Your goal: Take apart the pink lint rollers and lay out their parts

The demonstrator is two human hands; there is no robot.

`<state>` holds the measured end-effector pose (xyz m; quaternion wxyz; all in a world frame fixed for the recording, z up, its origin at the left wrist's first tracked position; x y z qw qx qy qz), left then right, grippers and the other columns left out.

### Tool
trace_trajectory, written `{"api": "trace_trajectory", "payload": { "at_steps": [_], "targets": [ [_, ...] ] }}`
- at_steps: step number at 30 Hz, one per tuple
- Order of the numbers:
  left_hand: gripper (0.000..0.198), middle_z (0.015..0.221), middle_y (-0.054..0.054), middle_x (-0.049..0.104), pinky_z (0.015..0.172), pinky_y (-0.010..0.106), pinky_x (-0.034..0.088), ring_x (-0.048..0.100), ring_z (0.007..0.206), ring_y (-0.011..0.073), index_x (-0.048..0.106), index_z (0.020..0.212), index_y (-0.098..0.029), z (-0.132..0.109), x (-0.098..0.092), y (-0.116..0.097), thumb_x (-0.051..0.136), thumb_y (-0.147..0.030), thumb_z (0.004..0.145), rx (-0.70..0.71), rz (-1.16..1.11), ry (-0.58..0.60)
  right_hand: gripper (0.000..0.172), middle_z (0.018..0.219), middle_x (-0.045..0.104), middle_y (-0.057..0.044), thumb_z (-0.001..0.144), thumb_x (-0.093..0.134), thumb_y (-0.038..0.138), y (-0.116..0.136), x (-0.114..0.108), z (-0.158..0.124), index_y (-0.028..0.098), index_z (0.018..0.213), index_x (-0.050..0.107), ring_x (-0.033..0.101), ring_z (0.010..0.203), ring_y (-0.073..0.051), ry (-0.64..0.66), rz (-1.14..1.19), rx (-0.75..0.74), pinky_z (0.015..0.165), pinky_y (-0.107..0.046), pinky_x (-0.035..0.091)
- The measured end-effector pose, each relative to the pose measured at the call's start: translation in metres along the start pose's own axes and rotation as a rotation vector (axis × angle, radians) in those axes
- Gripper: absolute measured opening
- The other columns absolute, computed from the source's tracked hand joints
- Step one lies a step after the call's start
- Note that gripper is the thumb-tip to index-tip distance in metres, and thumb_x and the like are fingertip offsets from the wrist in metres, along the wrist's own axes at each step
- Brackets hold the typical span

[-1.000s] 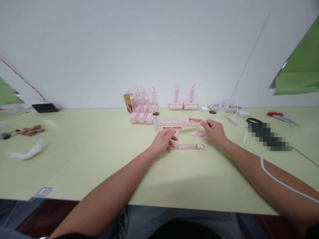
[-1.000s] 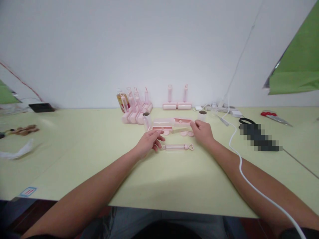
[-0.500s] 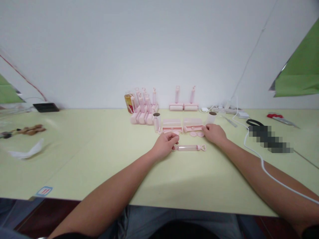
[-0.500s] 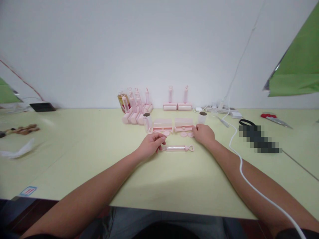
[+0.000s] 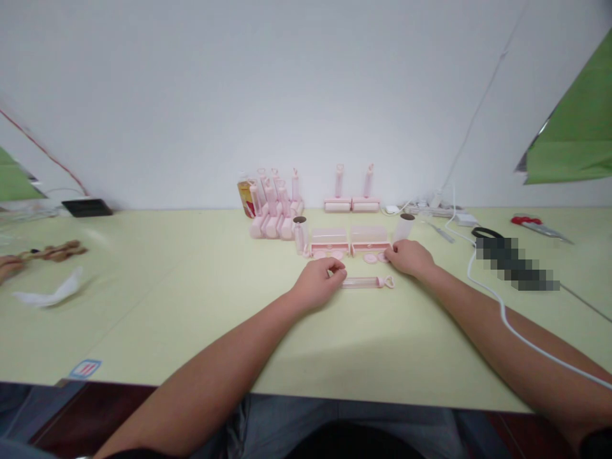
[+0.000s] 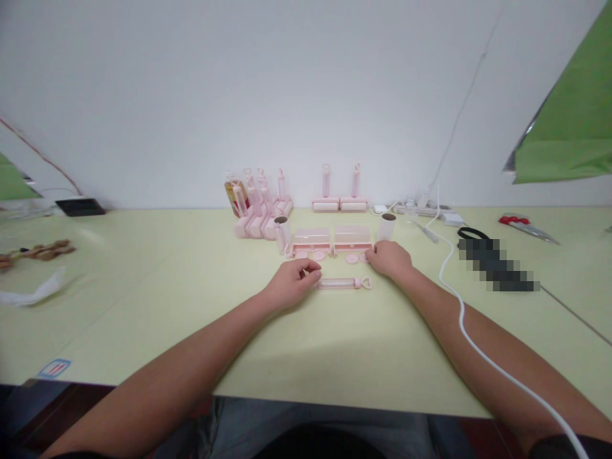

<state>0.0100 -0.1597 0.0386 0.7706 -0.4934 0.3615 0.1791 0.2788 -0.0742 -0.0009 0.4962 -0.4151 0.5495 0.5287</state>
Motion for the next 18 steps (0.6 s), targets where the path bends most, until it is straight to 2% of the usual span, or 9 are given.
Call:
{"api": "trace_trajectory", "payload": {
  "at_steps": [4, 9, 12, 15, 18],
  "targets": [
    [0.035, 0.106, 0.008, 0.067, 0.077, 0.031, 0.046, 0.061, 0.089, 0.0207, 0.067, 0.111, -0.019, -0.004, 0.003, -0.003, 0.053, -0.041, 0.089, 0.058, 0.207, 0.051, 0.047, 0.089, 0.073, -0.015, 0.087, 0.045, 0.053, 0.001, -0.004, -0.003, 0.017, 0.083, 0.074, 0.066, 0.08, -0.024, -0.001, 0.03, 0.01, 0.06, -0.028, 0.038],
    [0.051, 0.117, 0.01, 0.06, 0.083, 0.035, 0.048, 0.061, 0.1, 0.0254, 0.056, 0.131, -0.021, -0.008, 0.009, -0.008, 0.054, -0.047, 0.088, 0.111, 0.357, 0.125, 0.049, 0.072, 0.069, -0.01, 0.088, 0.042, 0.054, 0.012, -0.022, -0.015, 0.018, 0.069, 0.069, 0.058, 0.065, -0.019, -0.207, 0.115, -0.042, 0.055, -0.029, 0.028],
    [0.045, 0.114, 0.009, 0.059, 0.081, 0.034, 0.048, 0.061, 0.097, 0.0246, 0.059, 0.127, -0.024, -0.009, 0.012, -0.01, 0.052, -0.047, 0.089, 0.125, 0.386, 0.165, 0.048, 0.064, 0.064, -0.007, 0.091, 0.04, 0.051, 0.028, -0.028, -0.029, 0.018, 0.063, 0.062, 0.052, 0.059, -0.016, -0.263, 0.194, -0.202, 0.055, -0.028, 0.025],
    [0.035, 0.109, 0.008, 0.06, 0.081, 0.033, 0.047, 0.061, 0.095, 0.0234, 0.065, 0.117, -0.025, -0.008, 0.015, -0.01, 0.05, -0.043, 0.091, 0.138, 0.392, 0.18, 0.045, 0.058, 0.058, -0.002, 0.092, 0.043, 0.049, 0.049, -0.027, -0.048, 0.018, 0.061, 0.057, 0.047, 0.056, -0.013, -0.182, 0.278, -0.448, 0.056, -0.027, 0.026],
    [0.032, 0.108, 0.008, 0.062, 0.082, 0.034, 0.047, 0.061, 0.094, 0.0231, 0.065, 0.114, -0.023, -0.005, 0.013, -0.006, 0.048, -0.039, 0.093, 0.126, 0.369, 0.158, 0.039, 0.065, 0.06, -0.002, 0.09, 0.05, 0.047, 0.065, -0.025, -0.063, 0.018, 0.067, 0.059, 0.048, 0.061, -0.013, -0.075, 0.336, -0.642, 0.059, -0.026, 0.029]
  ]
}}
Point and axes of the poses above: each hand's wrist, its own z-axis towards the middle knuckle, its own x-axis out of the palm, y = z × x, the point moved 4 cm from there along z, towards the middle knuckle
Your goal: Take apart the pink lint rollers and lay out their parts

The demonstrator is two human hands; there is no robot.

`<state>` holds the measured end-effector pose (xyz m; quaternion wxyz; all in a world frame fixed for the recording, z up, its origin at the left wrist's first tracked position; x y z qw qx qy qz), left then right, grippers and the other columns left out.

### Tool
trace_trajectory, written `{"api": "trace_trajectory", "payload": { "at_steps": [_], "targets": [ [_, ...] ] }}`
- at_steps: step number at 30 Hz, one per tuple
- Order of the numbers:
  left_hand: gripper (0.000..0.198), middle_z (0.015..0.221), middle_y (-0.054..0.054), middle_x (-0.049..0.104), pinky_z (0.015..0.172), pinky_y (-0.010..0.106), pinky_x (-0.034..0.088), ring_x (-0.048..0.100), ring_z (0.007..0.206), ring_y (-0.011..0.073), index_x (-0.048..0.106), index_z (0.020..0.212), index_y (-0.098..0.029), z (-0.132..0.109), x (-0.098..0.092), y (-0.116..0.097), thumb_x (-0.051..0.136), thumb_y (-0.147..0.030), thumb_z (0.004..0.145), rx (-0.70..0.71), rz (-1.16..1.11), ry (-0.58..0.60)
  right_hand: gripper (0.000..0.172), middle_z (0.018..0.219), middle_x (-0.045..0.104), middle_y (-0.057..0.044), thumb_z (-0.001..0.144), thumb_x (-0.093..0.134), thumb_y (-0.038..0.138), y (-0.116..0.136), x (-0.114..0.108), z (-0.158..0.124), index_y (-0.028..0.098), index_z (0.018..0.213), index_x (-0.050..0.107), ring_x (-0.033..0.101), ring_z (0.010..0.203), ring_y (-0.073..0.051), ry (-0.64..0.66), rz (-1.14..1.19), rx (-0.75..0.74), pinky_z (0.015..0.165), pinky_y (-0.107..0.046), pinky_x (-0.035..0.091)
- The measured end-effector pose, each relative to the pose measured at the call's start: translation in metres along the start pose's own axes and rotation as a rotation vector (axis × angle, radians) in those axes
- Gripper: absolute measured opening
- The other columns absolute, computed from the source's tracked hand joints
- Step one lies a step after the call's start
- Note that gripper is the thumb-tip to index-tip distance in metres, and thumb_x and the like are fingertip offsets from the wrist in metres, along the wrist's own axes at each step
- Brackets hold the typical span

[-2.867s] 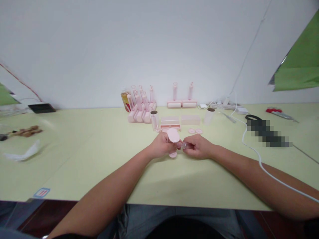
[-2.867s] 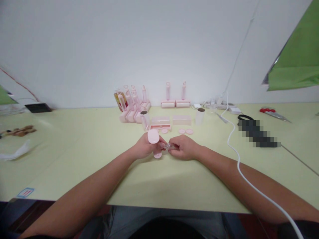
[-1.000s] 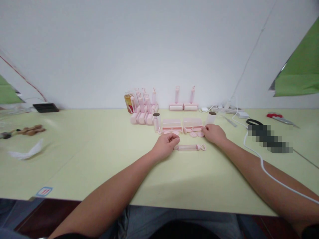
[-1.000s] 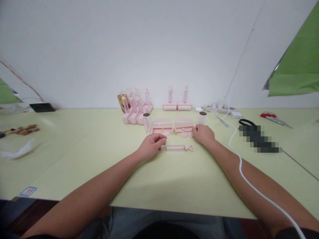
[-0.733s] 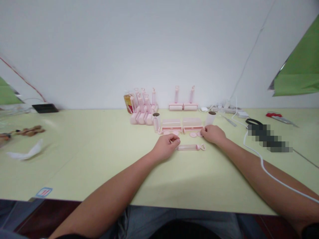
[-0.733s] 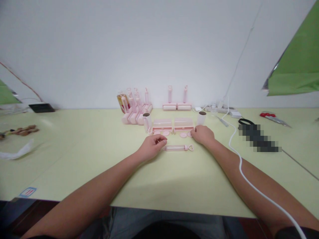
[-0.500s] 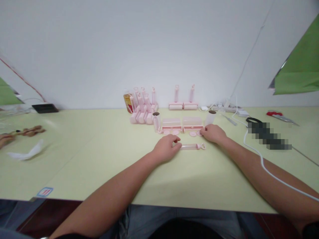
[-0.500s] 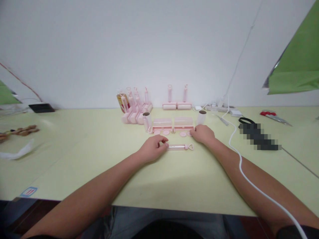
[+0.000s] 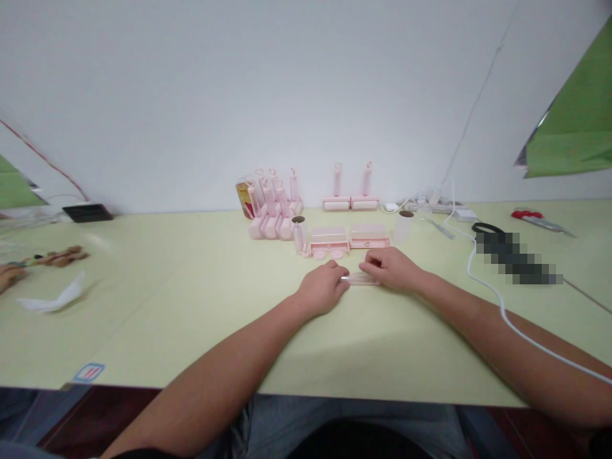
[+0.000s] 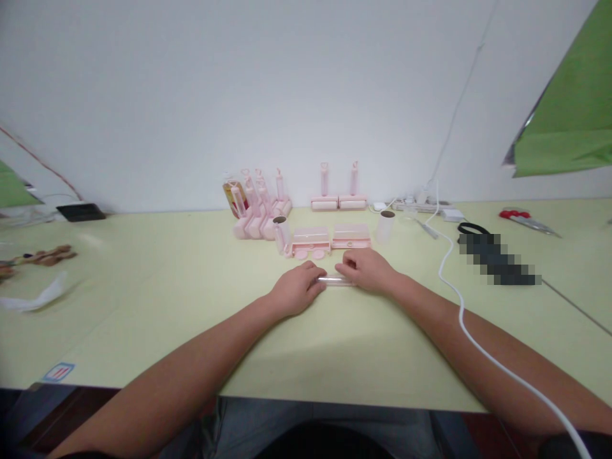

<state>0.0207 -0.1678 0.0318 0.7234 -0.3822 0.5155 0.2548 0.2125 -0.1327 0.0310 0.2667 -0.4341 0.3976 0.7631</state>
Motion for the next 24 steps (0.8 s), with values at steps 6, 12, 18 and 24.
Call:
{"api": "trace_trajectory", "payload": {
  "at_steps": [6, 12, 18, 24],
  "targets": [
    [0.031, 0.108, 0.009, 0.065, 0.087, 0.034, 0.045, 0.059, 0.098, 0.0229, 0.063, 0.116, -0.019, 0.004, -0.011, 0.014, 0.048, -0.033, 0.093, -0.016, -0.074, -0.117, 0.04, 0.063, 0.056, 0.001, 0.091, 0.05, 0.049, 0.0, 0.009, 0.0, 0.018, 0.07, 0.061, 0.048, 0.062, -0.013, 0.108, 0.283, -0.006, 0.059, -0.025, 0.032],
    [0.035, 0.102, 0.011, 0.066, 0.087, 0.037, 0.044, 0.059, 0.096, 0.0258, 0.068, 0.105, -0.018, 0.002, -0.02, 0.005, 0.051, -0.045, 0.091, -0.02, 0.03, -0.107, 0.039, 0.053, 0.053, 0.004, 0.083, 0.06, 0.052, -0.003, 0.023, 0.001, 0.017, 0.067, 0.056, 0.039, 0.047, -0.009, 0.158, 0.616, 0.165, 0.047, -0.023, 0.027],
    [0.045, 0.097, 0.015, 0.064, 0.086, 0.041, 0.043, 0.059, 0.093, 0.029, 0.065, 0.097, -0.016, -0.005, -0.017, -0.025, 0.044, -0.055, 0.092, 0.045, 0.126, -0.042, 0.032, 0.052, 0.055, 0.007, 0.081, 0.063, 0.051, 0.028, 0.036, -0.006, 0.02, 0.084, 0.053, 0.041, 0.038, -0.007, 0.187, 0.975, 0.255, 0.038, -0.019, 0.026],
    [0.034, 0.102, 0.012, 0.065, 0.078, 0.035, 0.044, 0.061, 0.092, 0.0258, 0.059, 0.107, -0.019, -0.007, -0.013, -0.016, 0.042, -0.046, 0.095, -0.053, 0.05, -0.039, 0.033, 0.054, 0.06, 0.005, 0.083, 0.059, 0.052, 0.022, 0.036, -0.005, 0.02, 0.08, 0.051, 0.035, 0.029, -0.005, 0.225, 1.061, 0.305, 0.03, -0.018, 0.019]
  ]
}}
Point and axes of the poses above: each hand's wrist, its own z-axis towards the middle knuckle, its own x-axis out of the palm, y = z × x, the point moved 4 cm from there along z, towards the middle knuckle
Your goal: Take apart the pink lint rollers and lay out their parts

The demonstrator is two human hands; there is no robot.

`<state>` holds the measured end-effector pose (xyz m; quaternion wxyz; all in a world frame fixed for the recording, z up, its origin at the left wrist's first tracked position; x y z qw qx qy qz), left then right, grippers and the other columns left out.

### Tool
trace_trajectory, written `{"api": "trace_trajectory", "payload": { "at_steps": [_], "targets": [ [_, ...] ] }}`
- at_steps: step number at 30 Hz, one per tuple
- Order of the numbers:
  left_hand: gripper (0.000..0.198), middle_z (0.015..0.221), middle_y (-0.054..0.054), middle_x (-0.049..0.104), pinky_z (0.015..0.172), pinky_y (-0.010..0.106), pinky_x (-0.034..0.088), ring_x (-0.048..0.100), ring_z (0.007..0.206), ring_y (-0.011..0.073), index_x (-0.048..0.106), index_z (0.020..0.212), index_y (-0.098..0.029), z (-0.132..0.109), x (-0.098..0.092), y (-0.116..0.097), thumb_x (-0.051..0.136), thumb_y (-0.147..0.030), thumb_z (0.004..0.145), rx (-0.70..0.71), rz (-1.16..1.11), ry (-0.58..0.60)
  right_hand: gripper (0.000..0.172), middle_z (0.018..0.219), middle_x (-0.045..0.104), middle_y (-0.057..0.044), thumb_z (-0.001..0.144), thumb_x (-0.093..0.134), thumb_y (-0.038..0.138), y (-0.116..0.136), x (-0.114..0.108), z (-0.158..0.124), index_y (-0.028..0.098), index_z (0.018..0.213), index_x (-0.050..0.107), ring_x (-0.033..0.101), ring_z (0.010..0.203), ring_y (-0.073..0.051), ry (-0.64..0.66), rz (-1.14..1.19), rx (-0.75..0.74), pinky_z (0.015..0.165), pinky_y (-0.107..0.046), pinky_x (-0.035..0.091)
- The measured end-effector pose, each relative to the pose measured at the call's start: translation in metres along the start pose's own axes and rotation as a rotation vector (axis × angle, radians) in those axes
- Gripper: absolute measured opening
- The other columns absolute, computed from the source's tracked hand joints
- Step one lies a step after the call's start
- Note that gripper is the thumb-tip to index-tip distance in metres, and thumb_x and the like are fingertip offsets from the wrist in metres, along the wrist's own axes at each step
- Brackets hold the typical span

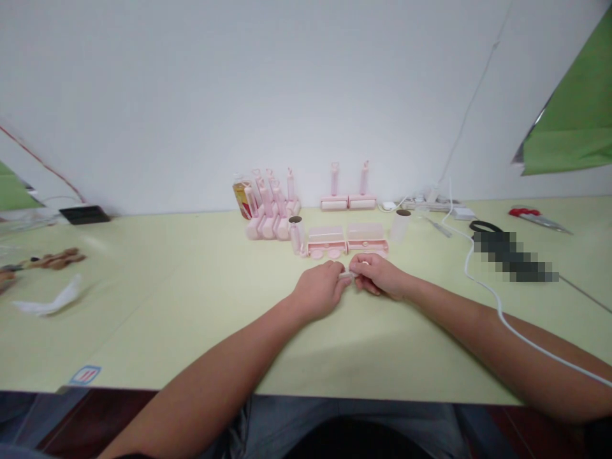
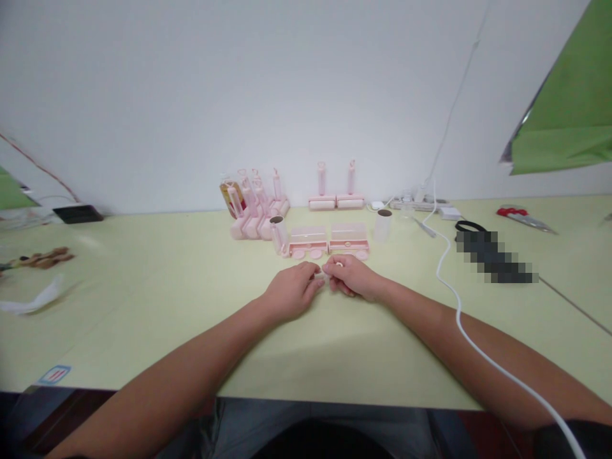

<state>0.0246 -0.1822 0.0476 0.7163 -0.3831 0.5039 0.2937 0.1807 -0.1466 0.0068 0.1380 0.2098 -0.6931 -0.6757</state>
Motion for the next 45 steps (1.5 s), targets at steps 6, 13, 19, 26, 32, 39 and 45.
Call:
{"api": "trace_trajectory", "payload": {
  "at_steps": [6, 13, 19, 26, 32, 39, 45],
  "targets": [
    [0.04, 0.107, 0.012, 0.066, 0.077, 0.035, 0.044, 0.062, 0.092, 0.0264, 0.057, 0.114, -0.019, 0.001, -0.001, 0.0, 0.038, -0.049, 0.096, 0.005, -0.033, -0.04, 0.059, 0.035, 0.043, 0.004, 0.086, 0.046, 0.069, -0.003, -0.001, -0.001, 0.019, 0.054, 0.048, 0.032, 0.027, -0.007, 0.038, -0.116, 0.072, 0.028, -0.02, 0.018],
    [0.042, 0.099, 0.013, 0.067, 0.074, 0.034, 0.044, 0.063, 0.086, 0.0256, 0.056, 0.104, -0.018, -0.002, 0.007, -0.009, 0.033, -0.052, 0.097, -0.008, -0.024, -0.002, 0.062, 0.037, 0.044, 0.003, 0.088, 0.041, 0.071, -0.002, 0.007, -0.007, 0.019, 0.053, 0.047, 0.031, 0.028, -0.007, 0.054, -0.123, 0.061, 0.031, -0.022, 0.018],
    [0.043, 0.091, 0.012, 0.068, 0.066, 0.032, 0.04, 0.063, 0.079, 0.0251, 0.058, 0.099, -0.019, -0.002, 0.006, -0.008, 0.033, -0.053, 0.097, 0.031, -0.053, 0.006, 0.062, 0.037, 0.042, 0.003, 0.09, 0.041, 0.066, 0.002, 0.008, -0.007, 0.019, 0.051, 0.05, 0.032, 0.033, -0.007, 0.1, -0.211, -0.085, 0.036, -0.022, 0.022],
    [0.043, 0.079, 0.008, 0.067, 0.058, 0.028, 0.034, 0.059, 0.068, 0.0206, 0.06, 0.091, -0.019, -0.001, 0.007, -0.005, 0.039, -0.055, 0.094, 0.058, -0.161, 0.049, 0.059, 0.045, 0.047, 0.002, 0.09, 0.04, 0.066, -0.002, 0.007, -0.008, 0.019, 0.056, 0.05, 0.036, 0.04, -0.008, 0.152, -0.251, -0.16, 0.042, -0.023, 0.026],
    [0.039, 0.072, 0.003, 0.064, 0.055, 0.025, 0.033, 0.054, 0.06, 0.0149, 0.062, 0.088, -0.018, 0.0, 0.004, -0.005, 0.045, -0.052, 0.093, 0.12, -0.284, 0.083, 0.058, 0.048, 0.047, 0.002, 0.093, 0.039, 0.063, 0.0, 0.009, -0.01, 0.018, 0.059, 0.051, 0.039, 0.044, -0.009, 0.188, -0.285, -0.232, 0.046, -0.022, 0.028],
    [0.039, 0.076, 0.003, 0.067, 0.062, 0.024, 0.039, 0.056, 0.065, 0.0145, 0.065, 0.097, -0.016, 0.002, 0.001, -0.005, 0.051, -0.052, 0.09, 0.103, -0.378, 0.137, 0.056, 0.046, 0.047, 0.003, 0.093, 0.041, 0.062, -0.002, 0.01, -0.009, 0.017, 0.06, 0.05, 0.038, 0.041, -0.008, 0.197, -0.221, -0.275, 0.043, -0.022, 0.029],
    [0.038, 0.076, 0.003, 0.069, 0.065, 0.024, 0.042, 0.058, 0.068, 0.0154, 0.066, 0.097, -0.016, 0.001, 0.0, -0.006, 0.054, -0.051, 0.088, 0.07, -0.44, 0.147, 0.056, 0.046, 0.047, 0.004, 0.094, 0.042, 0.061, -0.002, 0.01, -0.01, 0.017, 0.06, 0.051, 0.038, 0.04, -0.007, 0.199, -0.203, -0.275, 0.041, -0.021, 0.027]
  ]
}}
Point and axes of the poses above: each hand's wrist, its own z-axis towards the middle knuckle, its own x-axis out of the palm, y = z × x, the point moved 4 cm from there along z, towards the middle knuckle
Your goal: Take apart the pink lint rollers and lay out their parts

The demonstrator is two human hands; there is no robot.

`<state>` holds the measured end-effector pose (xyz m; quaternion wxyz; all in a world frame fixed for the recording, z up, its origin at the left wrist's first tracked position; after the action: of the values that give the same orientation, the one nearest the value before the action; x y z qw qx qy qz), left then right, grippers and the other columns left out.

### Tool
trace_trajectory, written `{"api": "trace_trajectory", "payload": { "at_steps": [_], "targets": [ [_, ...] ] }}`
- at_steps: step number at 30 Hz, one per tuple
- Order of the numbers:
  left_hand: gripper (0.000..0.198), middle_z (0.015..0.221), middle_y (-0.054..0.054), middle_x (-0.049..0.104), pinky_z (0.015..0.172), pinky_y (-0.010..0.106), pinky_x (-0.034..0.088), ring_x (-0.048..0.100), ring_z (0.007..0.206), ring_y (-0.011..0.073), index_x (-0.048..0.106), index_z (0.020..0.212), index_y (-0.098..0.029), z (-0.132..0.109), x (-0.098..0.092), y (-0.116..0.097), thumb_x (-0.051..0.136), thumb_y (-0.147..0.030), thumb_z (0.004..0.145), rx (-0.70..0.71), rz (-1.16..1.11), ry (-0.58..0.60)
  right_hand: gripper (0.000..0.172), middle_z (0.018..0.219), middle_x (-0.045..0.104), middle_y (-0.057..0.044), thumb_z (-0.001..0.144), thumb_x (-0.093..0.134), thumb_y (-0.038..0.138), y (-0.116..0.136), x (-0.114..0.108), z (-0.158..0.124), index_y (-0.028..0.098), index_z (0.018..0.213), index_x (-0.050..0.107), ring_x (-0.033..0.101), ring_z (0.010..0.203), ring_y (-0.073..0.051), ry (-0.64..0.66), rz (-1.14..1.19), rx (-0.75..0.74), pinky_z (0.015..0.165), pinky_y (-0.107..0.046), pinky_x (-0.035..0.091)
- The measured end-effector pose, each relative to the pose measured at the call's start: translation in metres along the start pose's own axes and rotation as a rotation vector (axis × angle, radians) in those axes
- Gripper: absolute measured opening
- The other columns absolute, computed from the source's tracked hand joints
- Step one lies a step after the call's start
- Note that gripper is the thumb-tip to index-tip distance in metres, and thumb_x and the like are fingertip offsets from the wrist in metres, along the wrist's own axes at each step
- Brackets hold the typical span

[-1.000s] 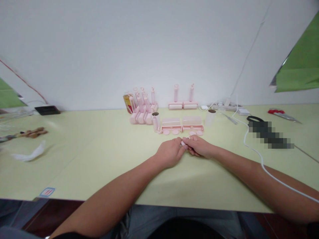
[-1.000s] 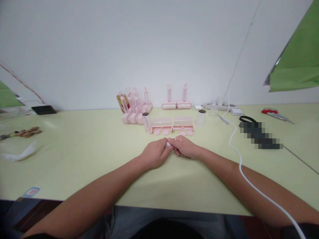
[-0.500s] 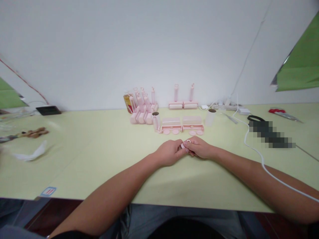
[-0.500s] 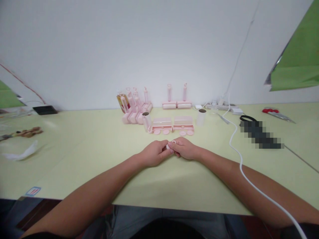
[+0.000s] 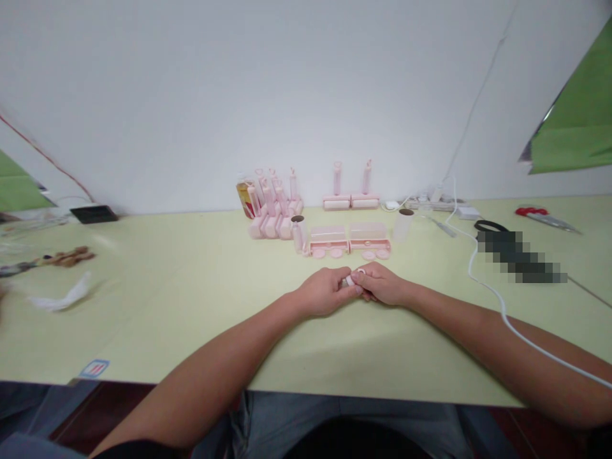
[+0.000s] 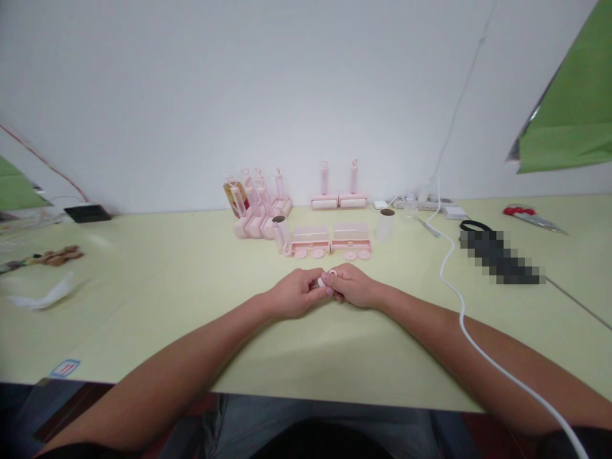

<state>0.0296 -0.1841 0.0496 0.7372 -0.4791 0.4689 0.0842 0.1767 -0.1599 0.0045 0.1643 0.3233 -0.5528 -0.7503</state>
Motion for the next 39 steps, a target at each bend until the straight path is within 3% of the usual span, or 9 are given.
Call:
{"api": "trace_trajectory", "payload": {
  "at_steps": [9, 18, 22, 26, 31, 36, 39],
  "targets": [
    [0.039, 0.077, 0.004, 0.069, 0.064, 0.024, 0.042, 0.057, 0.066, 0.0147, 0.068, 0.096, -0.015, -0.001, 0.001, 0.001, 0.055, -0.051, 0.088, 0.033, -0.027, -0.008, 0.057, 0.047, 0.049, 0.003, 0.092, 0.042, 0.064, -0.002, 0.0, 0.0, 0.016, 0.061, 0.05, 0.039, 0.039, -0.007, 0.018, 0.019, 0.033, 0.039, -0.021, 0.026],
    [0.042, 0.082, 0.004, 0.067, 0.066, 0.024, 0.041, 0.056, 0.072, 0.0146, 0.065, 0.097, -0.014, 0.002, 0.004, 0.002, 0.049, -0.053, 0.091, 0.106, -0.192, 0.028, 0.056, 0.046, 0.051, 0.003, 0.091, 0.046, 0.062, -0.005, -0.003, 0.0, 0.016, 0.06, 0.05, 0.039, 0.037, -0.007, 0.036, 0.153, 0.065, 0.039, -0.021, 0.026],
    [0.045, 0.074, 0.0, 0.059, 0.06, 0.023, 0.034, 0.05, 0.065, 0.0123, 0.063, 0.097, -0.014, 0.0, 0.003, 0.001, 0.048, -0.057, 0.091, 0.092, -0.11, 0.028, 0.051, 0.046, 0.049, 0.004, 0.089, 0.053, 0.058, -0.005, -0.009, 0.002, 0.017, 0.06, 0.05, 0.038, 0.039, -0.007, -0.033, 0.084, 0.035, 0.04, -0.021, 0.024],
    [0.043, 0.068, -0.003, 0.052, 0.058, 0.025, 0.031, 0.045, 0.061, 0.0123, 0.058, 0.106, -0.016, -0.002, 0.001, 0.001, 0.045, -0.055, 0.093, 0.038, -0.069, 0.04, 0.049, 0.046, 0.046, 0.005, 0.091, 0.053, 0.054, 0.001, -0.023, 0.002, 0.018, 0.057, 0.049, 0.038, 0.042, -0.008, -0.185, -0.072, -0.032, 0.044, -0.023, 0.027],
    [0.035, 0.072, -0.003, 0.054, 0.062, 0.026, 0.032, 0.048, 0.068, 0.0147, 0.054, 0.111, -0.019, -0.003, -0.005, 0.003, 0.041, -0.048, 0.095, -0.031, -0.072, 0.004, 0.045, 0.051, 0.048, 0.003, 0.094, 0.048, 0.047, 0.016, -0.049, -0.006, 0.018, 0.059, 0.052, 0.042, 0.049, -0.01, -0.494, -0.318, -0.113, 0.052, -0.024, 0.033],
    [0.025, 0.079, 0.0, 0.057, 0.067, 0.027, 0.035, 0.05, 0.075, 0.0158, 0.054, 0.102, -0.019, -0.004, -0.009, 0.007, 0.041, -0.039, 0.095, -0.038, -0.108, -0.055, 0.044, 0.05, 0.043, 0.003, 0.091, 0.05, 0.045, 0.028, -0.091, -0.022, 0.019, 0.055, 0.047, 0.039, 0.05, -0.012, -0.951, -0.596, -0.125, 0.051, -0.026, 0.029],
    [0.023, 0.079, 0.0, 0.057, 0.067, 0.027, 0.036, 0.05, 0.074, 0.0152, 0.053, 0.097, -0.019, -0.003, -0.01, 0.009, 0.04, -0.039, 0.094, -0.025, -0.158, -0.1, 0.043, 0.051, 0.046, 0.002, 0.091, 0.046, 0.044, 0.019, -0.12, -0.028, 0.019, 0.056, 0.053, 0.041, 0.051, -0.013, -1.076, -0.763, -0.039, 0.053, -0.027, 0.029]
  ]
}}
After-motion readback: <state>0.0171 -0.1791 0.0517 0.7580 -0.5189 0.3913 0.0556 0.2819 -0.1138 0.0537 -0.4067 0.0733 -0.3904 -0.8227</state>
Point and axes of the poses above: each hand's wrist, its own z-axis towards the middle knuckle, its own x-axis out of the palm, y = z × x, the point moved 4 cm from there along z, towards the middle knuckle
